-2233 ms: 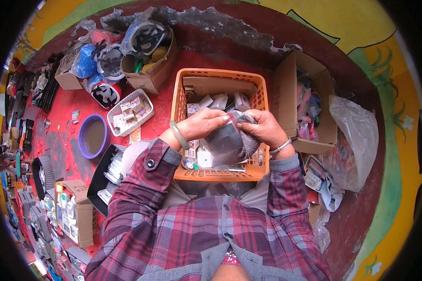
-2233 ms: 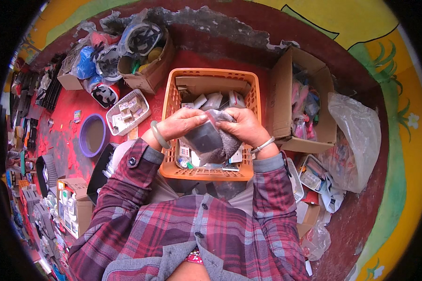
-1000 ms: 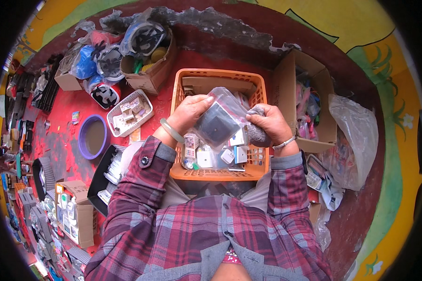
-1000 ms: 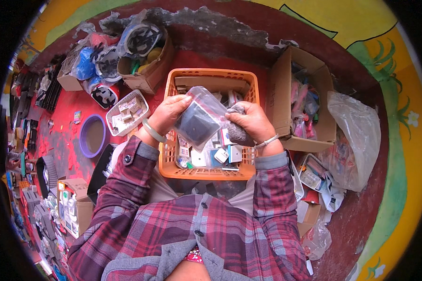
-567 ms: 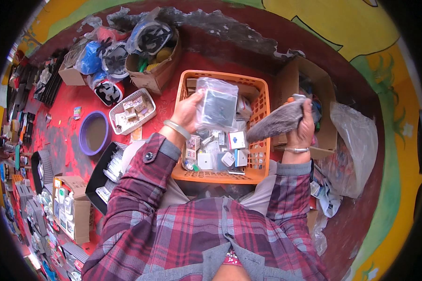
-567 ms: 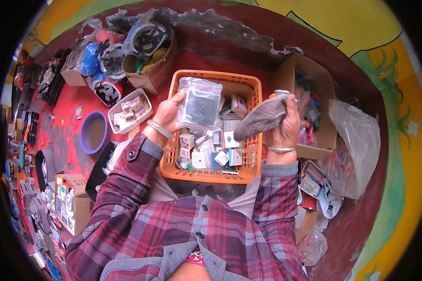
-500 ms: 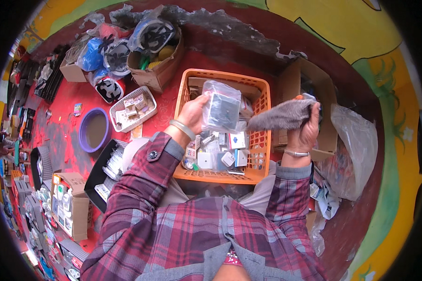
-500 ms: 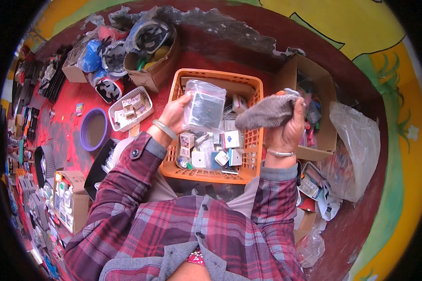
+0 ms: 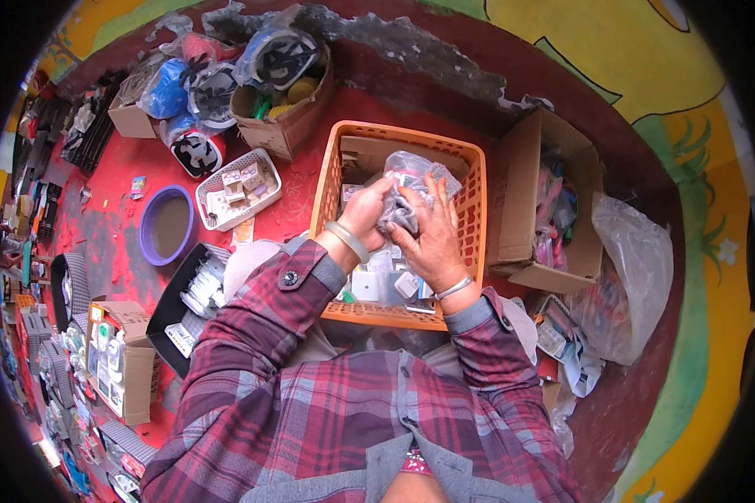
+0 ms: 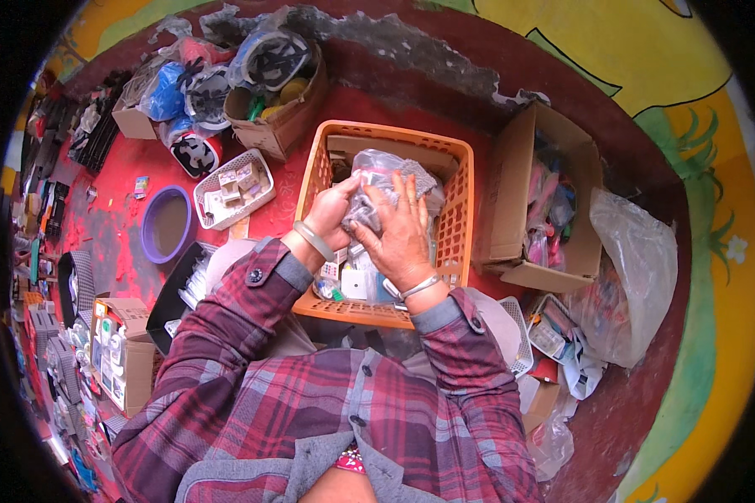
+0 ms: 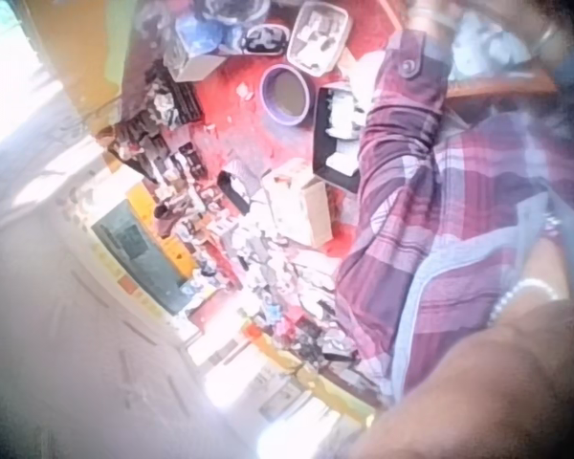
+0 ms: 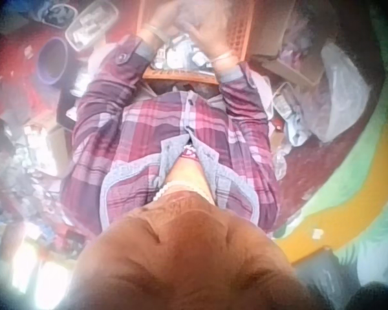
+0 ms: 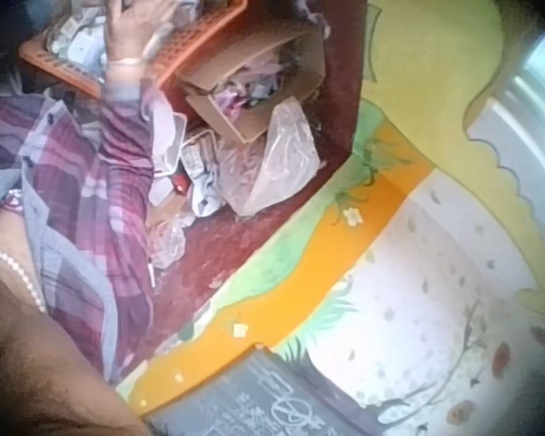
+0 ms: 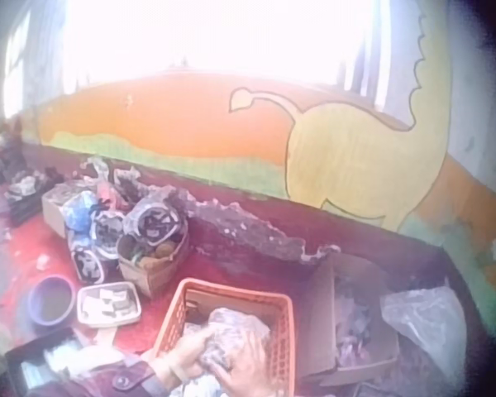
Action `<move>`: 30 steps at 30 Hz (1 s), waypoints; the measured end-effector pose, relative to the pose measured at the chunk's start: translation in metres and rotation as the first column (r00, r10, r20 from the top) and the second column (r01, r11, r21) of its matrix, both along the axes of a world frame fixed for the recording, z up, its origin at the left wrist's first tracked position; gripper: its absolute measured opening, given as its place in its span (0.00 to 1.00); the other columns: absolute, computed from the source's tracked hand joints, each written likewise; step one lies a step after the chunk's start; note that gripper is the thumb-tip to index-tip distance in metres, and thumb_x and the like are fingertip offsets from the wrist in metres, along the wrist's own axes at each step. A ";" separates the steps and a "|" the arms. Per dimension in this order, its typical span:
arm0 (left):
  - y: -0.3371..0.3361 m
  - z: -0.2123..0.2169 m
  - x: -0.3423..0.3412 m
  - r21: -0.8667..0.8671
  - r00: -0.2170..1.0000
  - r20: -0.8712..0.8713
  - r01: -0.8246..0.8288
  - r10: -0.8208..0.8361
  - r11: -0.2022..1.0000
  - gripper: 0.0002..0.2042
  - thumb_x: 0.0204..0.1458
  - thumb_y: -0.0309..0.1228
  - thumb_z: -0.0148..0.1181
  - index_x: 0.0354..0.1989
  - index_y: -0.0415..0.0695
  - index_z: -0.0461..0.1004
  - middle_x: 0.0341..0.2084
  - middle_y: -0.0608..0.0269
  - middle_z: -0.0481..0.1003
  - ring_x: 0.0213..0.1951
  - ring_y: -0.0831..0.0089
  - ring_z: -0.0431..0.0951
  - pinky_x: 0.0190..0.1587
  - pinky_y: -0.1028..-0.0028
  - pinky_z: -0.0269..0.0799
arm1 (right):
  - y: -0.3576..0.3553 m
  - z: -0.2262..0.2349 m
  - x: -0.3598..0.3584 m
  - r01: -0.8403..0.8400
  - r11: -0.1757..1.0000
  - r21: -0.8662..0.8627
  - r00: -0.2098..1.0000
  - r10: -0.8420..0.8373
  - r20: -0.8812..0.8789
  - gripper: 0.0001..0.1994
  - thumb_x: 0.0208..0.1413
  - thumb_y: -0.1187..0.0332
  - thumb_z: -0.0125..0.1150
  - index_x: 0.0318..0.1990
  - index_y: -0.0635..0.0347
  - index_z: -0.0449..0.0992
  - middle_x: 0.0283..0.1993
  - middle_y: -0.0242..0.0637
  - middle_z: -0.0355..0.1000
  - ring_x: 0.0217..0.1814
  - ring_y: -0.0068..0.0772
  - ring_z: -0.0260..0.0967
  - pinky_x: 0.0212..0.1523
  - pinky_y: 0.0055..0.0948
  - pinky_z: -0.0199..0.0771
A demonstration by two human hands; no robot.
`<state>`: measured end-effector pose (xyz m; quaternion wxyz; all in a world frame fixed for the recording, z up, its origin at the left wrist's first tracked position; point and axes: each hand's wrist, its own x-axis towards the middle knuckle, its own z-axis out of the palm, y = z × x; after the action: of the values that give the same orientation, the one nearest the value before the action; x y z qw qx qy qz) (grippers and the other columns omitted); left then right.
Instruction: The person picks up a small box from a basket, wipes it with a cloth, and places it into a tray.
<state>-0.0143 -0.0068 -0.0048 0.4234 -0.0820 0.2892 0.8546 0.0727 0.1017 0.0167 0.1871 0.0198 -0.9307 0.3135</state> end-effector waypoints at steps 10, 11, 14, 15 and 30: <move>0.008 -0.012 0.016 0.092 0.998 -0.065 0.028 -0.022 0.995 0.17 0.61 0.38 0.40 0.51 0.41 0.66 0.43 0.59 0.73 0.44 0.67 0.74 0.52 0.66 0.67 | 0.018 -0.003 -0.016 0.008 0.977 -0.214 0.989 -0.039 -0.142 0.21 0.48 0.71 0.57 0.53 0.57 0.66 0.56 0.48 0.64 0.61 0.50 0.58 0.62 0.41 0.55; 0.009 -0.012 0.016 0.103 0.997 -0.077 0.013 -0.005 0.995 0.17 0.61 0.38 0.39 0.51 0.41 0.66 0.44 0.59 0.73 0.44 0.66 0.74 0.52 0.66 0.66 | 0.022 -0.003 -0.016 0.012 0.949 -0.316 0.992 -0.051 -0.115 0.21 0.50 0.73 0.54 0.54 0.58 0.65 0.56 0.49 0.64 0.61 0.51 0.59 0.61 0.40 0.56; 0.005 -0.007 0.007 0.137 0.994 -0.095 -0.046 0.059 0.989 0.18 0.62 0.39 0.36 0.53 0.41 0.65 0.46 0.58 0.72 0.46 0.65 0.73 0.53 0.64 0.66 | 0.022 -0.006 -0.010 -0.008 0.977 -0.212 0.984 -0.030 -0.175 0.22 0.50 0.74 0.54 0.56 0.58 0.64 0.57 0.50 0.63 0.61 0.51 0.58 0.61 0.40 0.55; 0.001 -0.005 0.001 0.150 0.993 -0.088 -0.063 0.077 0.987 0.19 0.62 0.39 0.35 0.53 0.41 0.65 0.46 0.57 0.72 0.46 0.64 0.73 0.53 0.63 0.66 | 0.020 -0.008 -0.008 -0.013 0.984 -0.176 0.980 -0.022 -0.200 0.24 0.49 0.75 0.55 0.56 0.58 0.63 0.59 0.50 0.61 0.62 0.52 0.56 0.62 0.40 0.55; 0.004 -0.002 0.004 0.199 0.985 -0.118 -0.100 0.125 0.975 0.20 0.62 0.41 0.36 0.55 0.40 0.63 0.50 0.54 0.69 0.50 0.62 0.71 0.55 0.62 0.65 | 0.032 -0.013 -0.020 0.011 0.966 -0.257 0.982 -0.059 -0.181 0.21 0.57 0.66 0.49 0.58 0.58 0.62 0.61 0.47 0.59 0.66 0.45 0.52 0.63 0.38 0.53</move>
<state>-0.0099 -0.0029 -0.0071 0.3606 -0.0010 0.2271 0.9047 0.0523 0.1335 0.0034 0.2803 0.0084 -0.8611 0.4240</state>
